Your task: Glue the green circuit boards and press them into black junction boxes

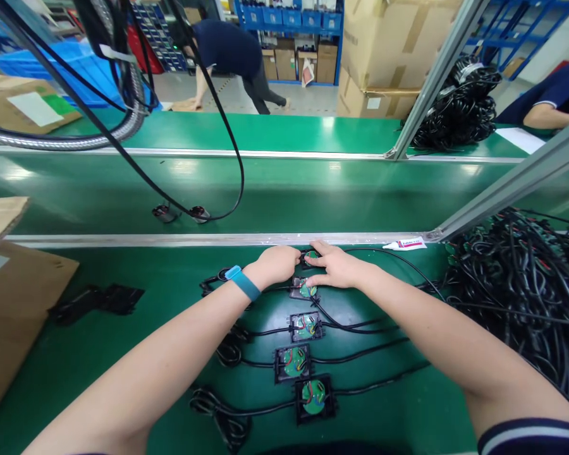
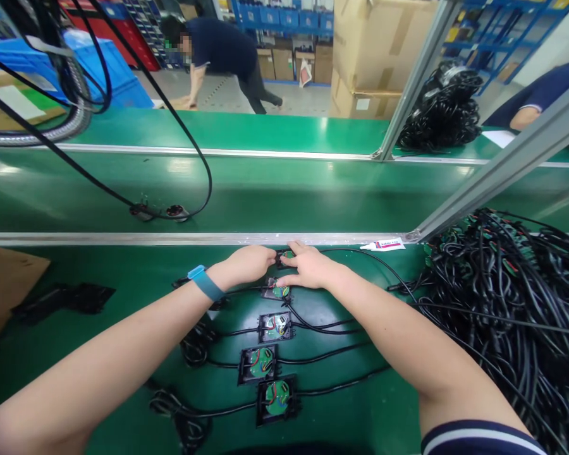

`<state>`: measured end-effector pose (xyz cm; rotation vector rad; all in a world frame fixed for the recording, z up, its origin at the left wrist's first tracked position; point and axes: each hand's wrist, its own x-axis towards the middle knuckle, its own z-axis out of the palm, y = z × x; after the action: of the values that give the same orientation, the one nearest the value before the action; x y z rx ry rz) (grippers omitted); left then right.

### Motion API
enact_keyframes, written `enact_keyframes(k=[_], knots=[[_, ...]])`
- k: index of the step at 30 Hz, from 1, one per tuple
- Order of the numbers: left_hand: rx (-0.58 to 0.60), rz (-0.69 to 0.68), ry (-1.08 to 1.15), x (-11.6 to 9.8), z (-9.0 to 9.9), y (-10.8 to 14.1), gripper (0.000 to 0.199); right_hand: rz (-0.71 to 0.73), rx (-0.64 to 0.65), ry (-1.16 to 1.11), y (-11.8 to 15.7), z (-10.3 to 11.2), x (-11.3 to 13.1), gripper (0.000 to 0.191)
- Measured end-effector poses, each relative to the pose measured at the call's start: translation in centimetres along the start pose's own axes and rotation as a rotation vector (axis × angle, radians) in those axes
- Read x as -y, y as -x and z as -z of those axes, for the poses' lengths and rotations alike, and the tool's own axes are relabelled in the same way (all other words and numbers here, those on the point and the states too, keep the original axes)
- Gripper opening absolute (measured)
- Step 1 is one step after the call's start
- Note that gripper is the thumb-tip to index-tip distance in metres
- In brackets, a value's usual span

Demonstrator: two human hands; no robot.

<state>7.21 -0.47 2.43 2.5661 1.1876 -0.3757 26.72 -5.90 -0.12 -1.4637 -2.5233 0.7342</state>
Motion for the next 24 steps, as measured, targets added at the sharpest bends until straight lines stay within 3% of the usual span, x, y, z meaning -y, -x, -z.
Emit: enact_keyframes(k=[6, 9, 11, 13, 15, 18, 20, 24], knots=[[-0.084, -0.037, -0.014, -0.1, -0.2, 0.8, 0.031, -0.062, 0.020, -0.006, -0.5, 1.3, 0.4, 0.062], [-0.117, -0.036, 0.004, -0.1, -0.5, 0.8, 0.027, -0.070, -0.158, 0.012, -0.3, 1.6, 0.4, 0.041], [-0.144, -0.032, 0.019, -0.1, -0.5, 0.9, 0.024, -0.142, -0.291, 0.075, 0.1, 1.7, 0.4, 0.029], [-0.190, -0.021, 0.031, -0.1, -0.5, 1.3, 0.022, -0.249, -0.340, 0.148, 0.7, 1.7, 0.3, 0.020], [-0.283, -0.054, 0.064, -0.1, -0.5, 1.5, 0.029, -0.302, -0.319, 0.182, 1.2, 1.7, 0.1, 0.017], [-0.397, -0.232, 0.168, 0.0, -0.7, 1.3, 0.038, -0.294, -0.284, 0.174, 1.7, 1.5, -0.5, 0.019], [-0.376, -0.328, 0.210, 0.1, -1.1, 0.7, 0.037, -0.293, -0.274, 0.168, 1.7, 1.5, -1.1, 0.021], [-0.320, -0.375, 0.161, 0.3, -1.8, -0.3, 0.028, -0.301, -0.251, 0.174, 1.4, 1.5, -1.9, 0.017]])
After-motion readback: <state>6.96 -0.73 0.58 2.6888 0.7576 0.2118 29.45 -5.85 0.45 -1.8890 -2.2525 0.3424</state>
